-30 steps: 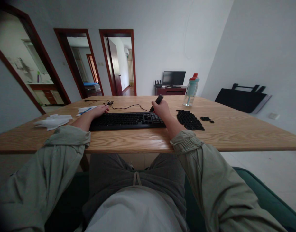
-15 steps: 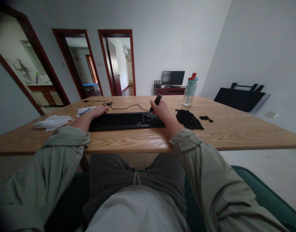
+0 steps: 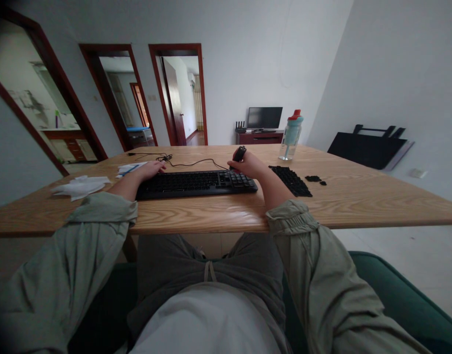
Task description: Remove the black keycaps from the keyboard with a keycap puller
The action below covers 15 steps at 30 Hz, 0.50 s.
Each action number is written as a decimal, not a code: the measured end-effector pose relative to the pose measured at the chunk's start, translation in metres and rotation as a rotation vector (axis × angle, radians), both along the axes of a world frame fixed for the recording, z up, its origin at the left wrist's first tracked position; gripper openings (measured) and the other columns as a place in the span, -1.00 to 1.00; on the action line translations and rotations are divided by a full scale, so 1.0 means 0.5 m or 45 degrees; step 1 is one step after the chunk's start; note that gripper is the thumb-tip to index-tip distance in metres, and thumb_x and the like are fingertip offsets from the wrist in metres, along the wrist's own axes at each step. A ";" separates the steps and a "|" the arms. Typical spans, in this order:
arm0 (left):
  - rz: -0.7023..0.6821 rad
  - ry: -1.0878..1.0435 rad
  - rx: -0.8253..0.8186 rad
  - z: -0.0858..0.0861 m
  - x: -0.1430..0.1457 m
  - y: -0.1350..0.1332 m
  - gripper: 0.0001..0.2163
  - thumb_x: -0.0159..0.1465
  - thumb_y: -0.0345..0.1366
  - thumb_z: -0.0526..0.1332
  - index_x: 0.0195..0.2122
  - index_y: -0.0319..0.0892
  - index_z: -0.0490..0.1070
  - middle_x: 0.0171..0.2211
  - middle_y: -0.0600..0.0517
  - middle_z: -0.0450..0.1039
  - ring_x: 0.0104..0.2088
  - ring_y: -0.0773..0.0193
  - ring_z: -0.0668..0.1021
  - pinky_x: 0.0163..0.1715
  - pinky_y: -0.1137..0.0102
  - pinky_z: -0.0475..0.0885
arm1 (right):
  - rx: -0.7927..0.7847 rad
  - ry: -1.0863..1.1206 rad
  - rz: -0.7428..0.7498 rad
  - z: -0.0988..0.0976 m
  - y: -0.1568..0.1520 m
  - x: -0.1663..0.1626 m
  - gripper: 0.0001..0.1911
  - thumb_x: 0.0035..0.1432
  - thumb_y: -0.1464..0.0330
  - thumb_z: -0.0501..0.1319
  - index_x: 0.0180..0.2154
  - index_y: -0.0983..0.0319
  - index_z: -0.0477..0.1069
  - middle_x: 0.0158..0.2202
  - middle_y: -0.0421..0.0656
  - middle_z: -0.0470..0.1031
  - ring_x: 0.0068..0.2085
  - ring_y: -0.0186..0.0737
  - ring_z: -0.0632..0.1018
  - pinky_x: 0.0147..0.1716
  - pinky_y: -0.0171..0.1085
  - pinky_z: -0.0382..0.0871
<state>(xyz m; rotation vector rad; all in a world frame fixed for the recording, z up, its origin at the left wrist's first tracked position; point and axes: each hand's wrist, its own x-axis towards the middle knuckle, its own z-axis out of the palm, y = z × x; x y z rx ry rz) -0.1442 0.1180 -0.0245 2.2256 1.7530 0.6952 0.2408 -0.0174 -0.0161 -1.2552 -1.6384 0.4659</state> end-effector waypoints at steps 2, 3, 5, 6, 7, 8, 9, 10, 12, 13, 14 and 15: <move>-0.001 -0.016 -0.004 0.000 0.000 -0.002 -0.60 0.27 -0.02 -0.05 -0.29 -0.16 0.47 -0.28 -0.08 0.56 -0.22 0.12 0.57 -0.15 0.31 0.45 | -0.046 0.065 0.013 0.000 0.000 0.002 -0.71 -0.04 0.29 0.43 -0.40 0.19 0.33 -0.55 -0.25 0.44 -0.53 -0.28 0.47 -0.50 -0.27 0.42; 0.000 -0.022 -0.005 0.000 0.001 -0.002 -0.60 0.27 -0.01 -0.05 -0.30 -0.16 0.47 -0.28 -0.08 0.56 -0.23 0.12 0.57 -0.16 0.32 0.45 | -0.063 0.102 0.020 0.000 0.000 0.002 -0.71 -0.03 0.30 0.43 -0.41 0.19 0.32 -0.55 -0.25 0.44 -0.54 -0.28 0.47 -0.52 -0.27 0.42; 0.003 -0.022 -0.012 0.001 0.001 -0.003 -0.59 0.27 0.00 -0.05 -0.29 -0.16 0.48 -0.27 -0.08 0.57 -0.23 0.12 0.58 -0.16 0.33 0.45 | -0.081 0.168 0.044 0.000 -0.001 -0.002 -0.71 -0.04 0.33 0.43 -0.40 0.19 0.31 -0.54 -0.26 0.44 -0.54 -0.28 0.49 -0.54 -0.27 0.43; 0.005 -0.020 -0.018 0.001 0.001 -0.003 -0.59 0.28 0.00 -0.06 -0.28 -0.16 0.48 -0.26 -0.08 0.57 -0.22 0.13 0.58 -0.16 0.34 0.45 | -0.087 0.197 0.061 0.000 -0.002 -0.004 -0.70 -0.04 0.34 0.44 -0.40 0.18 0.31 -0.54 -0.27 0.45 -0.54 -0.28 0.49 -0.55 -0.28 0.43; 0.007 -0.019 -0.023 0.001 0.002 -0.003 -0.58 0.28 0.00 -0.06 -0.28 -0.16 0.48 -0.26 -0.08 0.57 -0.21 0.13 0.58 -0.16 0.34 0.45 | -0.095 0.219 0.081 0.000 -0.003 -0.005 -0.70 -0.05 0.35 0.44 -0.39 0.18 0.31 -0.54 -0.27 0.45 -0.54 -0.28 0.50 -0.55 -0.28 0.44; 0.007 -0.021 -0.026 0.001 0.002 -0.003 -0.58 0.28 0.01 -0.06 -0.27 -0.16 0.48 -0.25 -0.08 0.57 -0.21 0.13 0.58 -0.16 0.35 0.45 | -0.103 0.230 0.103 0.000 -0.005 -0.006 -0.70 -0.05 0.36 0.44 -0.39 0.19 0.31 -0.53 -0.27 0.45 -0.53 -0.28 0.51 -0.54 -0.28 0.45; 0.009 -0.026 -0.027 0.001 0.002 -0.003 -0.57 0.27 0.01 -0.06 -0.27 -0.16 0.48 -0.26 -0.08 0.58 -0.21 0.13 0.58 -0.16 0.34 0.45 | -0.112 0.231 0.124 0.001 -0.008 -0.007 -0.70 -0.06 0.37 0.44 -0.39 0.19 0.32 -0.53 -0.26 0.46 -0.52 -0.27 0.51 -0.53 -0.27 0.46; 0.011 -0.033 -0.026 0.001 0.002 -0.003 -0.57 0.27 0.01 -0.06 -0.27 -0.16 0.48 -0.27 -0.09 0.58 -0.21 0.12 0.58 -0.15 0.34 0.45 | -0.123 0.221 0.144 0.002 -0.011 -0.007 -0.71 -0.06 0.37 0.44 -0.39 0.19 0.32 -0.53 -0.25 0.46 -0.51 -0.27 0.52 -0.52 -0.26 0.47; 0.012 -0.041 -0.021 0.002 0.003 -0.004 -0.58 0.26 0.01 -0.05 -0.28 -0.16 0.49 -0.29 -0.09 0.58 -0.22 0.11 0.58 -0.15 0.32 0.45 | -0.141 0.184 0.177 0.005 -0.019 -0.007 -0.72 -0.06 0.37 0.44 -0.40 0.19 0.34 -0.53 -0.24 0.47 -0.50 -0.26 0.52 -0.50 -0.25 0.48; 0.011 -0.040 -0.019 0.002 0.003 -0.005 -0.58 0.26 0.01 -0.04 -0.28 -0.17 0.49 -0.29 -0.09 0.58 -0.22 0.11 0.58 -0.15 0.31 0.45 | -0.150 0.167 0.187 0.006 -0.023 -0.006 -0.73 -0.06 0.38 0.44 -0.40 0.19 0.34 -0.53 -0.24 0.47 -0.49 -0.26 0.53 -0.49 -0.25 0.49; 0.008 -0.037 -0.019 0.003 0.004 -0.006 -0.58 0.26 0.00 -0.04 -0.28 -0.17 0.49 -0.28 -0.09 0.58 -0.22 0.10 0.58 -0.14 0.31 0.45 | -0.165 0.160 0.195 0.007 -0.026 -0.005 -0.73 -0.07 0.38 0.44 -0.41 0.19 0.34 -0.53 -0.25 0.47 -0.48 -0.25 0.53 -0.48 -0.24 0.49; 0.006 -0.032 -0.019 0.003 0.004 -0.007 -0.58 0.26 0.00 -0.05 -0.27 -0.17 0.48 -0.27 -0.10 0.57 -0.22 0.11 0.58 -0.14 0.31 0.45 | -0.185 0.166 0.199 0.008 -0.029 -0.003 -0.73 -0.07 0.39 0.44 -0.41 0.19 0.35 -0.53 -0.25 0.47 -0.48 -0.25 0.54 -0.47 -0.24 0.49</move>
